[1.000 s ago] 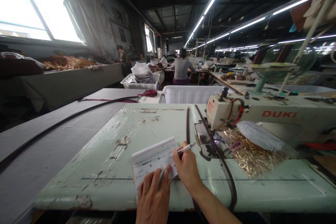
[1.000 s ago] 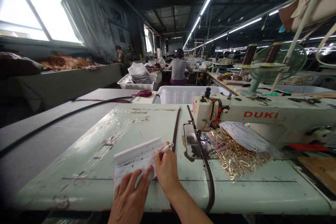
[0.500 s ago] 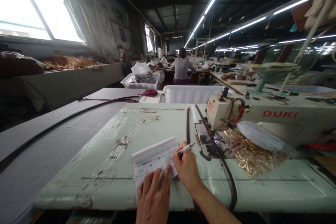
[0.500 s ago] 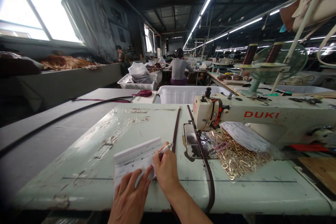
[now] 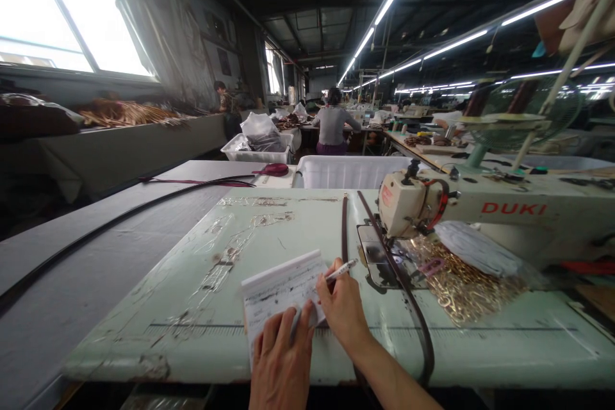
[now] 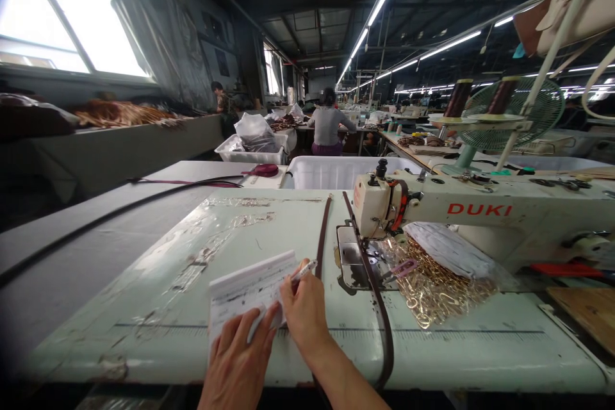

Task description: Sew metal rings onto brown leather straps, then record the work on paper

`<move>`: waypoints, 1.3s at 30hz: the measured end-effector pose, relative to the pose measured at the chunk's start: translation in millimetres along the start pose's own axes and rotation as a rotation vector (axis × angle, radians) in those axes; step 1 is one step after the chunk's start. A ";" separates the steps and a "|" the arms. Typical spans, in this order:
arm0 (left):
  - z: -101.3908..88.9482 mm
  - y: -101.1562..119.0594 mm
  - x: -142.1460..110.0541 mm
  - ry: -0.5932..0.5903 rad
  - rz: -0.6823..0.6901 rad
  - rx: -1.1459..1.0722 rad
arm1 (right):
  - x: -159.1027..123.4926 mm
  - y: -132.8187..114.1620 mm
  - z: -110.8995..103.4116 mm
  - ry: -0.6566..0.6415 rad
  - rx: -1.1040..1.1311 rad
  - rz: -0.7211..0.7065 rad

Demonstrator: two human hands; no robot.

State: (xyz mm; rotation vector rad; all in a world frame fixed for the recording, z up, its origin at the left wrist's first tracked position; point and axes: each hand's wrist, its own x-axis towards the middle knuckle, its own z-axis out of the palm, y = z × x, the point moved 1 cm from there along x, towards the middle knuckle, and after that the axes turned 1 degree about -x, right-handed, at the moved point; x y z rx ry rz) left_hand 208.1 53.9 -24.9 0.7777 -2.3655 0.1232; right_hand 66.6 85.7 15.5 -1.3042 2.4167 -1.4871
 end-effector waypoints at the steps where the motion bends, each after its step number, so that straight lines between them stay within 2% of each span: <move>1: -0.3 0.3 0.1 -0.002 -0.003 -0.006 | 0.1 0.2 0.3 -0.001 0.005 0.006; 8: 4.1 -1.9 -2.9 -0.017 -0.015 -0.017 | 1.1 0.0 0.1 -0.016 0.096 0.033; 12: 13.1 -17.8 -11.5 0.025 0.170 -0.015 | -0.2 1.0 -4.2 0.070 0.262 0.097; 15: 13.6 -29.0 -16.4 0.025 0.280 -0.083 | -1.2 -2.4 -8.8 0.094 0.260 0.070; 20: 0.8 -25.2 -9.3 0.032 0.203 -0.130 | 2.5 -17.3 -17.3 0.018 0.434 0.046; 24: -4.4 -15.4 2.0 0.108 0.177 -0.112 | 8.2 -19.7 -9.5 -0.124 0.586 0.049; 27: -0.3 -14.7 3.5 0.104 0.186 -0.140 | 7.2 -12.4 2.6 -0.211 0.523 0.083; 30: 6.2 -16.8 -0.4 0.068 0.158 -0.163 | 2.3 -5.7 8.1 -0.208 0.361 0.070; 34: 9.8 -18.5 -4.3 0.047 0.148 -0.151 | -1.7 -4.1 5.0 -0.200 0.261 0.055; 39: 14.8 -27.4 -7.6 0.042 0.232 -0.098 | -1.4 -6.9 1.7 -0.183 0.223 -0.005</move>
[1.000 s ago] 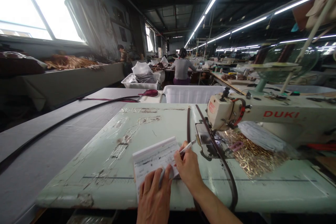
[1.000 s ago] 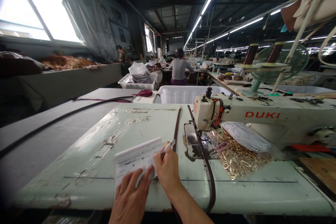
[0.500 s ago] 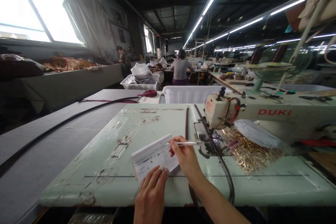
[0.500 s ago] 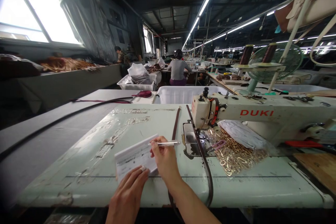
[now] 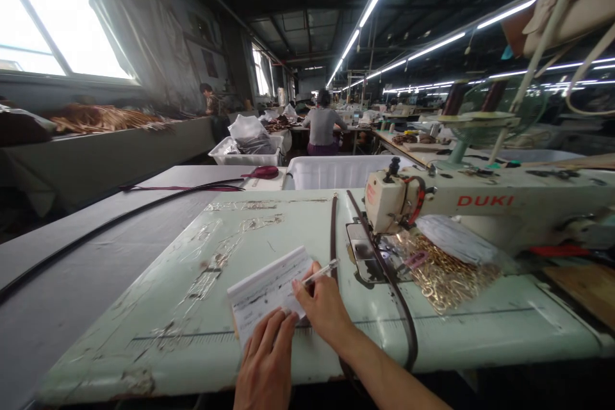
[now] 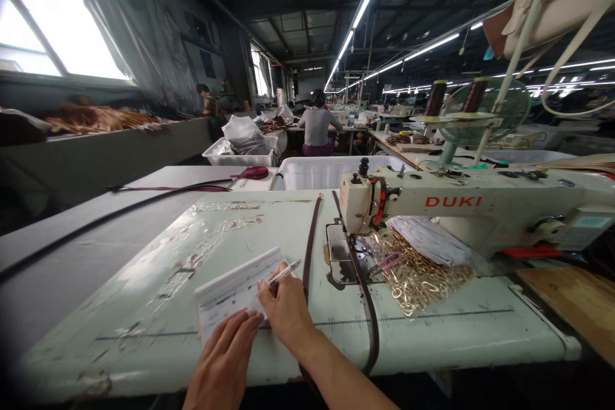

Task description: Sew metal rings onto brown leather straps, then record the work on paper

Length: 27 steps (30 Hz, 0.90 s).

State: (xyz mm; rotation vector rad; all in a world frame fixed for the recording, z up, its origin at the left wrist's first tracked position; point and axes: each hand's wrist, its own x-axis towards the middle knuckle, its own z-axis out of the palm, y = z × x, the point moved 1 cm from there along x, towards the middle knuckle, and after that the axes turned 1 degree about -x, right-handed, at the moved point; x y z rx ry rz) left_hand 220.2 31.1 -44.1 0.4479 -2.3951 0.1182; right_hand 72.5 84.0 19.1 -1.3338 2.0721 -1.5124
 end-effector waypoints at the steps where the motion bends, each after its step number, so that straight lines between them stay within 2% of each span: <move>1: 1.6 -2.3 -1.5 -0.002 0.018 0.007 | 0.2 -0.2 0.2 0.006 -0.007 -0.011; 5: 4.6 -6.0 -3.4 0.024 0.015 0.009 | 0.7 0.7 1.2 0.024 -0.011 -0.008; 10: 1.5 -0.5 0.6 0.049 0.010 -0.022 | 1.3 -0.8 0.1 -0.001 -0.031 -0.007; 18: 5.5 -3.0 -3.9 -0.015 -0.029 -0.056 | 0.6 -4.3 -1.4 -0.027 -0.070 -0.019; 27: 5.3 -1.9 -4.6 -0.028 -0.058 -0.079 | 0.6 -5.7 -1.1 -0.054 -0.077 -0.016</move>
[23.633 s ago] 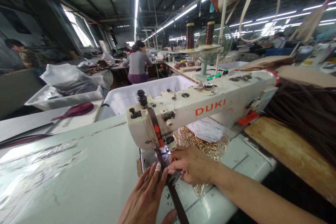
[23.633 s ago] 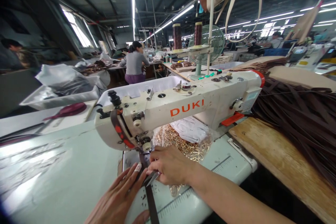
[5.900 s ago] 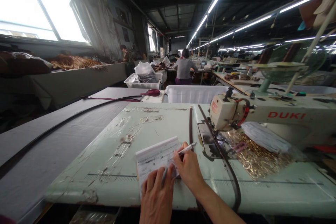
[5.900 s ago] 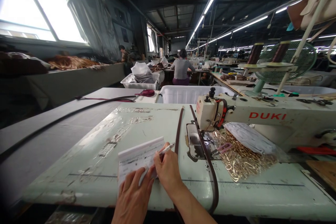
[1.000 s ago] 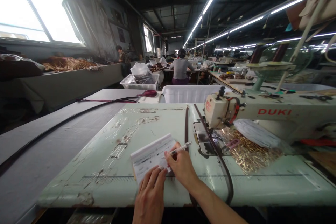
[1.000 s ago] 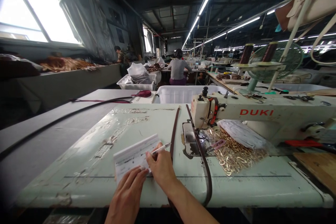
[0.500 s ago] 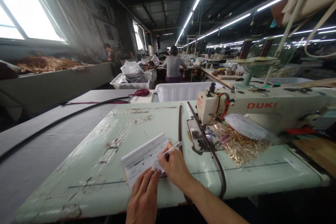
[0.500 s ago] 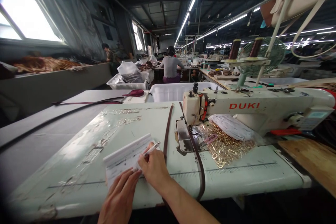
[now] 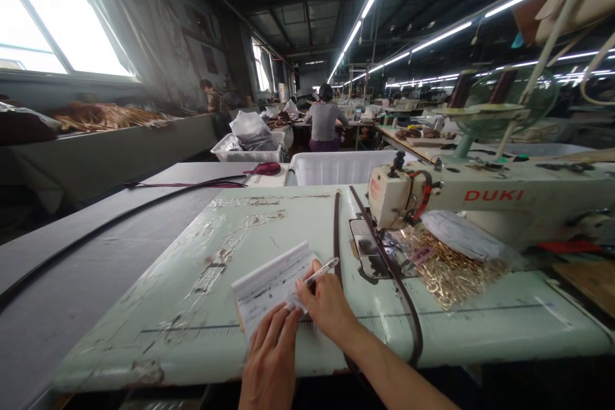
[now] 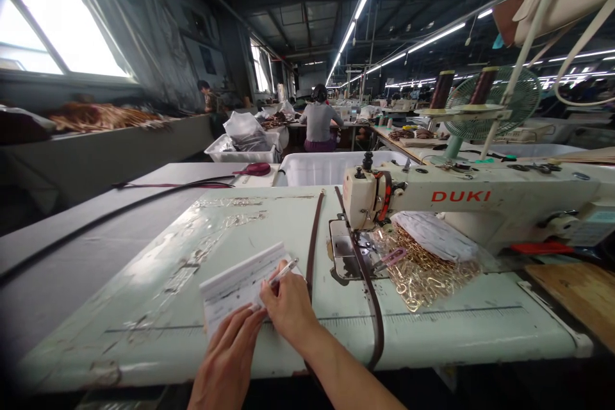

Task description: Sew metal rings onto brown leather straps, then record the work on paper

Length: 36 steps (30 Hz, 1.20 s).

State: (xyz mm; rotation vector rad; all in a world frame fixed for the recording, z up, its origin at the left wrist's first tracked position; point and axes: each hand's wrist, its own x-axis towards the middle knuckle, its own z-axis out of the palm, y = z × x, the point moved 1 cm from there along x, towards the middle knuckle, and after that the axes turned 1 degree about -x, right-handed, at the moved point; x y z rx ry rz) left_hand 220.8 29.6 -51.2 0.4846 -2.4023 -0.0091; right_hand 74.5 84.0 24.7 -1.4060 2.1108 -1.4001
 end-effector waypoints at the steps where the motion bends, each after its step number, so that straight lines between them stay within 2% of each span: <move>1: -0.5 0.3 0.0 -0.004 -0.001 -0.003 | 0.0 0.2 0.2 -0.002 0.000 -0.001; 9: -7.2 2.9 2.1 -0.036 -0.008 -0.013 | 0.1 2.0 2.0 0.010 -0.018 -0.021; 16: -3.1 -0.1 0.3 -0.033 0.015 0.015 | -0.1 4.0 2.1 0.018 0.009 -0.031; 22: -8.2 3.2 2.9 -0.029 0.003 0.009 | -1.4 10.3 0.5 0.085 0.056 0.010; 28: -5.1 1.8 2.6 0.010 0.019 0.003 | -2.2 6.3 -0.7 0.039 0.038 -0.026; 36: -5.2 -0.6 1.1 -0.011 0.033 0.009 | -1.4 4.8 0.6 0.016 -0.001 -0.027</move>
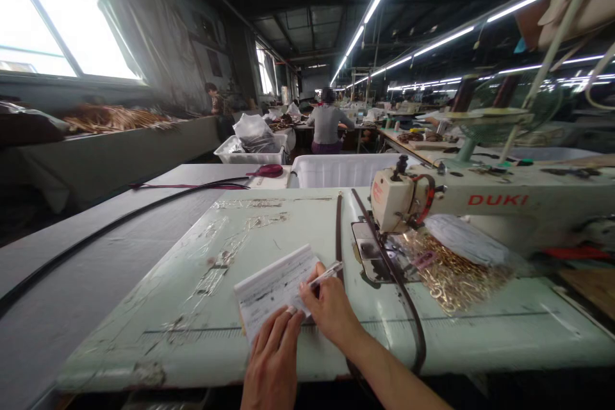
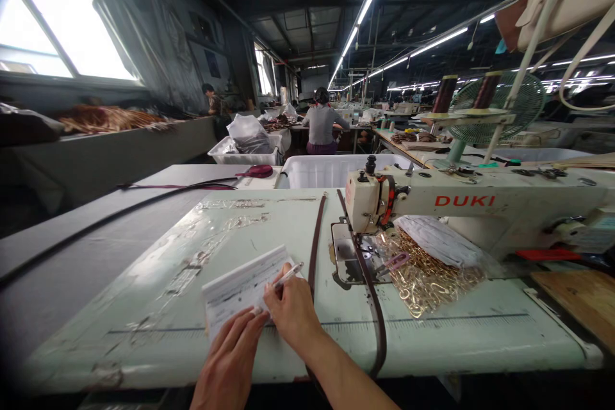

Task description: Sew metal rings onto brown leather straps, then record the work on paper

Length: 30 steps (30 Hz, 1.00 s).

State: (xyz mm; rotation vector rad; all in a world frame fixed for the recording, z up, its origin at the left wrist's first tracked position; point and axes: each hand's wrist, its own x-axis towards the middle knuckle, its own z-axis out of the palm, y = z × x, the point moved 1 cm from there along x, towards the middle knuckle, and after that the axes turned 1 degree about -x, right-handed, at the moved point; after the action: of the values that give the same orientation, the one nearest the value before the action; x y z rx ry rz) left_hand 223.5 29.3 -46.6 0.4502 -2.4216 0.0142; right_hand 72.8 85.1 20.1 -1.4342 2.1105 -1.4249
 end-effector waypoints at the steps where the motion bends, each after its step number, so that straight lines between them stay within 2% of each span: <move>1: -0.4 0.0 0.5 0.004 0.000 0.001 | -0.1 0.3 0.4 0.003 0.001 -0.001; 15: 3.4 -0.4 -2.7 -0.054 -0.013 0.028 | -0.3 1.9 0.6 0.034 0.034 0.008; 20: 1.8 -0.1 -0.6 -0.019 -0.001 0.026 | 2.9 11.6 0.7 0.079 0.332 0.168; 23: 1.0 -0.5 -0.1 -0.039 0.004 0.058 | 9.3 15.7 -11.2 0.112 0.481 0.261; 27: 1.1 -0.2 1.0 -0.056 0.009 0.105 | 19.4 13.9 -39.2 0.176 0.382 0.199; 30: 2.1 3.1 2.2 -0.061 0.003 0.115 | 22.7 9.9 -48.8 0.142 0.329 0.173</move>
State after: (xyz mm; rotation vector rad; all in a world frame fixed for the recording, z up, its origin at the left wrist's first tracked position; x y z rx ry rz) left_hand 219.7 31.3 -46.6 0.5059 -2.4902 0.1430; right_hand 24.9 96.1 44.0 -1.0306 1.9069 -1.7466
